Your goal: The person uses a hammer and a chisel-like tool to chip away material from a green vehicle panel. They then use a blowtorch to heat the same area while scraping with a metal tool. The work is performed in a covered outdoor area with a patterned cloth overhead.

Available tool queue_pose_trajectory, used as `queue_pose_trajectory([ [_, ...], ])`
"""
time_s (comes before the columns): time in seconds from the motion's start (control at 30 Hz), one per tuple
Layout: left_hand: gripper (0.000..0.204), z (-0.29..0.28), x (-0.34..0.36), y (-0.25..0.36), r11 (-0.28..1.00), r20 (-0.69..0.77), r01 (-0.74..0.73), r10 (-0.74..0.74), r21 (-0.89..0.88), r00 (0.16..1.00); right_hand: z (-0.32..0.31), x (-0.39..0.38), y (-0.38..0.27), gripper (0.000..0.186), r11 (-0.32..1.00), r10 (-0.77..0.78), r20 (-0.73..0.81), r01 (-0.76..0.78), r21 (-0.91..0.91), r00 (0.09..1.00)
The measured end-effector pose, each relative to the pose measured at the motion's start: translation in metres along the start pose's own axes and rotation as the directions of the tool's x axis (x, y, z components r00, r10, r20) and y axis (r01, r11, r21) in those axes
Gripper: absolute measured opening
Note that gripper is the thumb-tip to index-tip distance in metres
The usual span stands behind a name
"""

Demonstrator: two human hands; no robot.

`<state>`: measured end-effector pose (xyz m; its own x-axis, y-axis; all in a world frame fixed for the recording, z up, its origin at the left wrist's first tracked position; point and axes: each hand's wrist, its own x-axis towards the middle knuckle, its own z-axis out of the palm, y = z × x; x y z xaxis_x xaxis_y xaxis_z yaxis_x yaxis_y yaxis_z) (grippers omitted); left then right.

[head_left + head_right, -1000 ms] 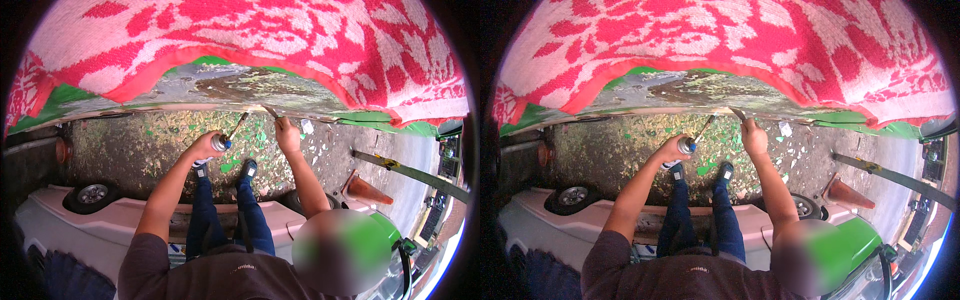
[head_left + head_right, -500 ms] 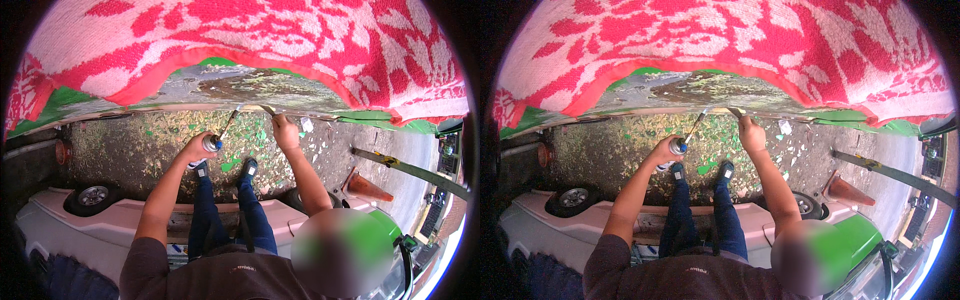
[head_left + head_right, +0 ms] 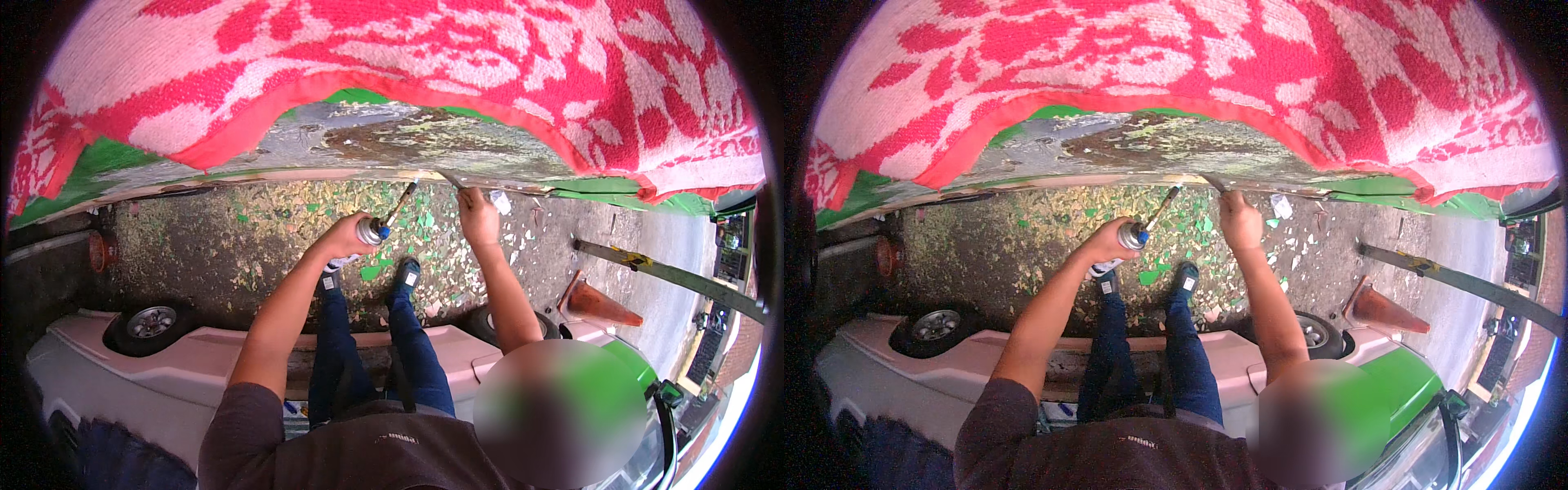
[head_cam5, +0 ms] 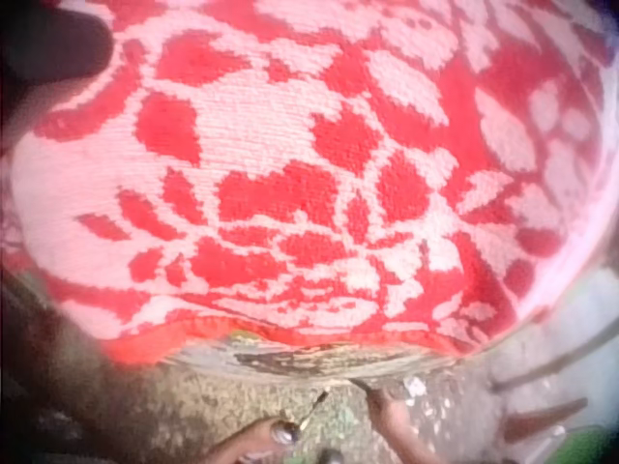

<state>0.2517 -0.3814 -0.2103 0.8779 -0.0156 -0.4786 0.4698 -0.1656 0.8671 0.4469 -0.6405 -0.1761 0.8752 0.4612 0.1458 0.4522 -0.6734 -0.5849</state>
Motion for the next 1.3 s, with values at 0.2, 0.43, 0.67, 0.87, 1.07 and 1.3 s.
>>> queue_pose_trajectory([
  [0.2, 0.076, 0.011, 0.021, -0.007, 0.998, 0.061, 0.057, -0.058, 0.025, 0.996, 0.007, -0.002, 0.003, 0.013, 0.999, 0.018, 0.035, -0.019, 0.026, 0.999],
  [0.43, 0.075, 0.022, 0.03, -0.004, 0.997, 0.019, 0.076, -0.075, -0.031, 0.997, -0.005, 0.004, -0.003, 0.013, 0.997, -0.035, 0.027, 0.033, 0.073, 0.999],
  [0.67, 0.073, 0.019, 0.022, 0.007, 0.999, -0.022, 0.043, -0.043, -0.006, 0.999, -0.005, 0.002, -0.001, 0.013, 0.998, 0.051, 0.044, -0.053, 0.039, 0.998],
  [0.87, 0.077, 0.021, 0.019, 0.01, 1.0, -0.021, 0.023, -0.023, 0.007, 1.0, 0.002, 0.005, 0.0, 0.015, 0.999, 0.048, 0.067, -0.049, 0.002, 0.997],
  [1.07, 0.076, 0.019, 0.022, 0.0, 0.999, -0.024, 0.03, -0.03, -0.016, 0.999, 0.005, 0.005, 0.0, 0.014, 0.997, 0.062, 0.045, -0.064, 0.053, 0.997],
  [1.3, 0.073, 0.017, 0.019, 0.004, 0.996, -0.004, 0.034, -0.034, -0.077, 0.999, 0.006, 0.006, 0.004, 0.012, 1.0, -0.003, 0.02, 0.003, -0.01, 1.0],
])
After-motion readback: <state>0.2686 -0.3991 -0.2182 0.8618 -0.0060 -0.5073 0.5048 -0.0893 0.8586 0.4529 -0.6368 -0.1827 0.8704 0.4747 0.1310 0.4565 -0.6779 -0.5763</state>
